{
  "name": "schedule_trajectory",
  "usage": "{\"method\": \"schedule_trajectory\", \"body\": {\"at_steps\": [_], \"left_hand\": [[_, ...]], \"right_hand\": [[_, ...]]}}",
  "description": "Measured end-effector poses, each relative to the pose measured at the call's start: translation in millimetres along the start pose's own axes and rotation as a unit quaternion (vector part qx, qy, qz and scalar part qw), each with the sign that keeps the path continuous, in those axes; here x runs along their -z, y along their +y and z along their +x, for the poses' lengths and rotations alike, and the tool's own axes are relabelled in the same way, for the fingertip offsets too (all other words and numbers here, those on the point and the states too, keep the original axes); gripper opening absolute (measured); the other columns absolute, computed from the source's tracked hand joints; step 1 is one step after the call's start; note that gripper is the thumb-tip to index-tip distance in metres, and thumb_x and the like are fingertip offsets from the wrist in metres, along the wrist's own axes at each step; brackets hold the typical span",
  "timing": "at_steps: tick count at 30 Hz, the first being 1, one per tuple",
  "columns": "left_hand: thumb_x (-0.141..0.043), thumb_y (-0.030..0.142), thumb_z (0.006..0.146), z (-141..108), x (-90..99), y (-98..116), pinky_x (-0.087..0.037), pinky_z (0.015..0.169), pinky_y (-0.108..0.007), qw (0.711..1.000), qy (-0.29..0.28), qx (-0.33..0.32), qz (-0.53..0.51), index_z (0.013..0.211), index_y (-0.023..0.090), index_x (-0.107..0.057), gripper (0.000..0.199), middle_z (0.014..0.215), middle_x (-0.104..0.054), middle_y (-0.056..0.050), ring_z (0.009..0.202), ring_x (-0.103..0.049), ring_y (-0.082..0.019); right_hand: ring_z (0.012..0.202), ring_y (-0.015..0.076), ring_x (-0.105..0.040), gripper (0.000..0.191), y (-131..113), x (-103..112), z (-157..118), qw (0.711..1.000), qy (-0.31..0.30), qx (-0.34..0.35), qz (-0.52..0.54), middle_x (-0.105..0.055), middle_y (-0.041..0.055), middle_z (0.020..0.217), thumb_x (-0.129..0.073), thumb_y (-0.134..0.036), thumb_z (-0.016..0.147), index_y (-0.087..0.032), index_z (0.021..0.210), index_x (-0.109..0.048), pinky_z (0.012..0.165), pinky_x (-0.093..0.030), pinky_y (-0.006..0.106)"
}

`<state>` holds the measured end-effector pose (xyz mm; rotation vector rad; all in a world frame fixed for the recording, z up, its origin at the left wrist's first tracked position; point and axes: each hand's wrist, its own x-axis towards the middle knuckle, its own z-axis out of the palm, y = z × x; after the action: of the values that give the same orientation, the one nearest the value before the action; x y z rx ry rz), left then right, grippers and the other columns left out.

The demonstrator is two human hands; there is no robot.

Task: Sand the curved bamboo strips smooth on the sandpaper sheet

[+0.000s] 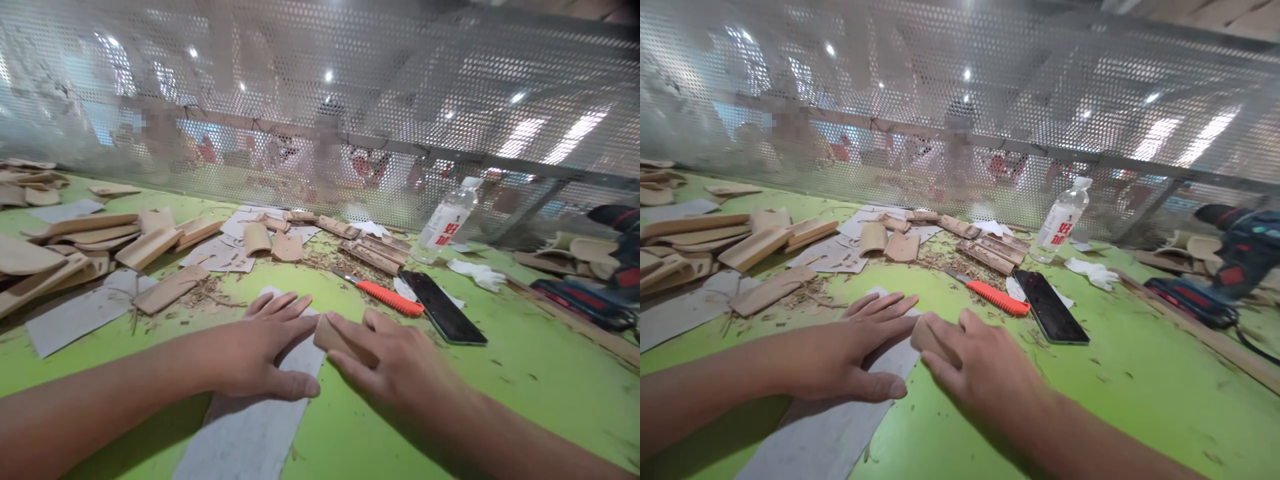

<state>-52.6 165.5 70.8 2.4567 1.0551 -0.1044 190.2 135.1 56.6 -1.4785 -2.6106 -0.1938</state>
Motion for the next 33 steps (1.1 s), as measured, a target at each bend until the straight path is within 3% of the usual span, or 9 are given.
{"method": "schedule_trajectory", "body": {"at_steps": [12, 15, 19, 33], "left_hand": [[-0.050, 0.077, 0.093, -2.4, -3.4, 5.0, -0.006, 0.121, -0.062, 0.999, -0.004, 0.034, 0.018, 0.165, 0.023, -0.019, 0.096, 0.167, -0.003, -0.016, 0.154, 0.005, -0.038], [-0.050, 0.079, 0.092, -3.0, -4.4, 3.9, -0.006, 0.121, -0.063, 0.999, -0.002, 0.034, 0.013, 0.165, 0.023, -0.017, 0.098, 0.167, -0.002, -0.016, 0.154, 0.005, -0.039], [-0.053, 0.077, 0.092, -2.8, -3.9, 3.6, -0.006, 0.121, -0.064, 1.000, 0.005, 0.028, 0.003, 0.164, 0.022, -0.020, 0.097, 0.167, -0.005, -0.016, 0.154, 0.004, -0.040], [-0.053, 0.079, 0.090, -1.8, -4.2, 2.1, -0.003, 0.121, -0.064, 1.000, 0.001, 0.031, 0.002, 0.164, 0.026, -0.019, 0.097, 0.167, -0.003, -0.014, 0.154, 0.004, -0.039]], "right_hand": [[0.068, 0.0251, -0.069, 0.051, -2.9, -5.1, 1.4, 1.000, 0.004, -0.022, -0.007, -0.074, 0.0156, 0.102, -0.043, -0.051, 0.102, -0.028, 0.145, -0.061, 0.059, -0.049, 0.034], [0.076, 0.0268, -0.070, 0.050, -1.0, -4.3, 1.9, 0.999, -0.002, -0.041, 0.009, -0.074, 0.0160, 0.101, -0.043, -0.049, 0.103, -0.025, 0.143, -0.063, 0.061, -0.050, 0.034], [0.067, 0.0239, -0.067, 0.050, 3.7, -4.9, -3.5, 1.000, 0.000, -0.011, 0.030, -0.073, 0.0141, 0.095, -0.045, -0.049, 0.102, -0.028, 0.145, -0.061, 0.059, -0.048, 0.033], [0.067, 0.0240, -0.065, 0.052, 17.2, -11.7, -10.6, 1.000, 0.007, -0.007, 0.023, -0.068, 0.0125, 0.089, -0.045, -0.055, 0.101, -0.031, 0.145, -0.061, 0.057, -0.046, 0.032]]}}
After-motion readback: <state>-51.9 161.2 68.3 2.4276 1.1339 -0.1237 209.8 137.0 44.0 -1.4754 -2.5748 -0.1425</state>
